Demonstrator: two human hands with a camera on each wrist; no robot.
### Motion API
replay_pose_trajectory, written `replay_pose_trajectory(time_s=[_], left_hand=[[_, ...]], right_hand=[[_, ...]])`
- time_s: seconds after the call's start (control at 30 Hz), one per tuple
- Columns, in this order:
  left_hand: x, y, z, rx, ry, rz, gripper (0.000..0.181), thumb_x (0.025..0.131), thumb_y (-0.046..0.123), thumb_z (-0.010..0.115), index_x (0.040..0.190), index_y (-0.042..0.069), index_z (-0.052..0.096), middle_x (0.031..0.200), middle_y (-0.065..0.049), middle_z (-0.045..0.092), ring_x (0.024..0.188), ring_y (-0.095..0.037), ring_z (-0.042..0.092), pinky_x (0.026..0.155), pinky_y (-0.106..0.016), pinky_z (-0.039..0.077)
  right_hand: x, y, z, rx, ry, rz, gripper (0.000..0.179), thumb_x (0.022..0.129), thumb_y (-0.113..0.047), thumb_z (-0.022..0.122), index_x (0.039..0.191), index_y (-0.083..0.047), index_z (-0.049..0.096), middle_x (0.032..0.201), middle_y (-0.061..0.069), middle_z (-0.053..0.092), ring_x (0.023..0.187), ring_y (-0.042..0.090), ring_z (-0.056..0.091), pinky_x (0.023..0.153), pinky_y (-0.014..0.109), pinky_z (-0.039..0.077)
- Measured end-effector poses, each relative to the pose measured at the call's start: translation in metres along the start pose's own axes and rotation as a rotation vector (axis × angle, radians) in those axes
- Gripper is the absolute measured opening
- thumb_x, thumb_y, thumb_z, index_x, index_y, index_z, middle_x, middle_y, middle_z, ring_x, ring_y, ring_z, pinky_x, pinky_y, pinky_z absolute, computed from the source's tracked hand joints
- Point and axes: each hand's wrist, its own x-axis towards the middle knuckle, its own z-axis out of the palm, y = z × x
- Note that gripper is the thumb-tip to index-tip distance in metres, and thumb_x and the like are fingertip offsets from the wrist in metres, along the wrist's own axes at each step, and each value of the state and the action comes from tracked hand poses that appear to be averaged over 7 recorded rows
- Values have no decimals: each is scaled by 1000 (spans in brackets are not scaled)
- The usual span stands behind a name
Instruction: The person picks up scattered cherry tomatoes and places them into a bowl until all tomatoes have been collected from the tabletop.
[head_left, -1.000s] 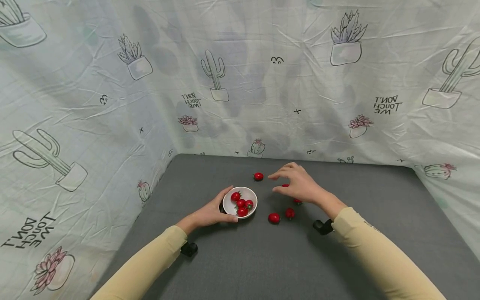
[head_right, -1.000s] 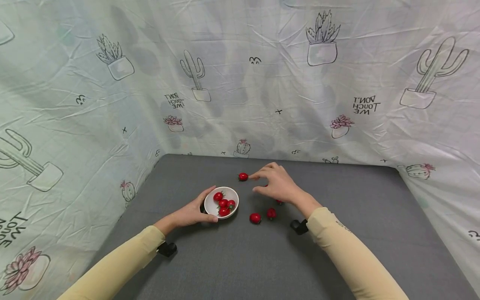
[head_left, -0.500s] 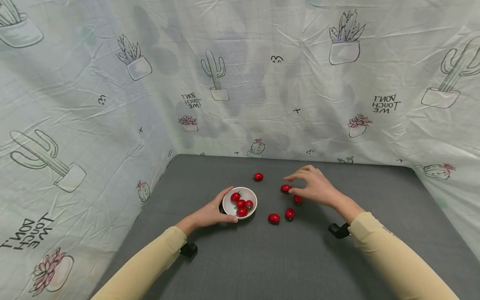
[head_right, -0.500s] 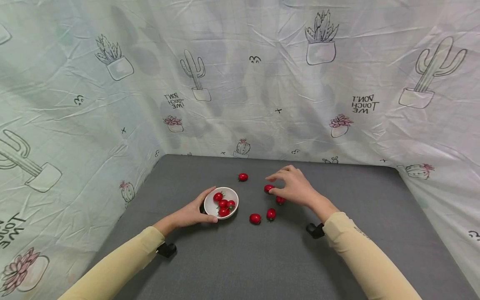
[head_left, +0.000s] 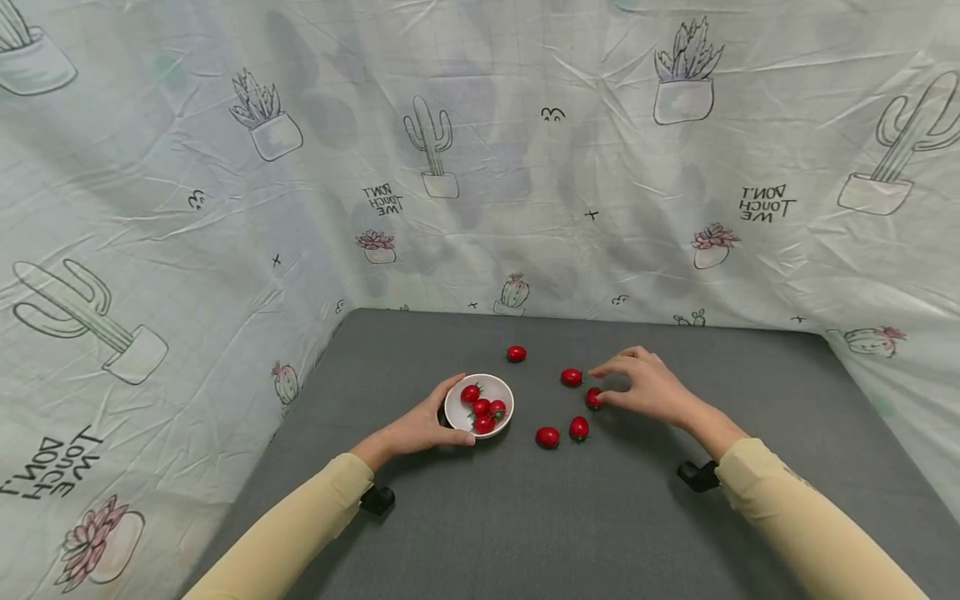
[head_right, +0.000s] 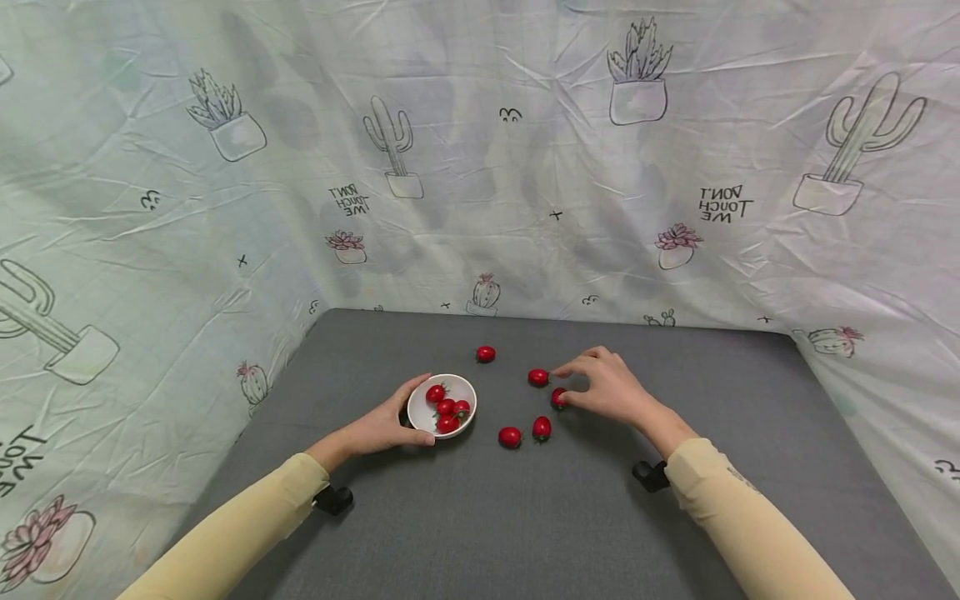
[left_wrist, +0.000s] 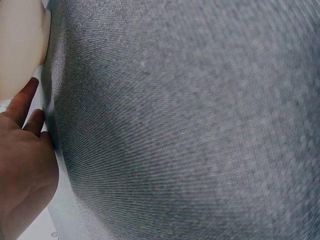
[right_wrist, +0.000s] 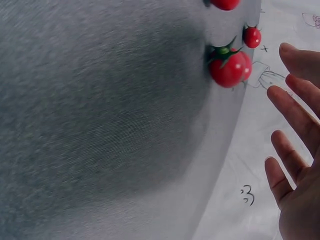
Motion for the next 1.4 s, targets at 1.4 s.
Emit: replay_pose_trajectory(time_s=[1.4], left_hand=[[26,-16,-23,32,-22,39,114,79,45,89,165,27,15,166,2,21,152,-21,20,120,-54,20]], right_hand=[[21,38,25,189,-115,22,39,94,-5,73,132,-15,71,135,5,64,133,39,38,103,65,36]])
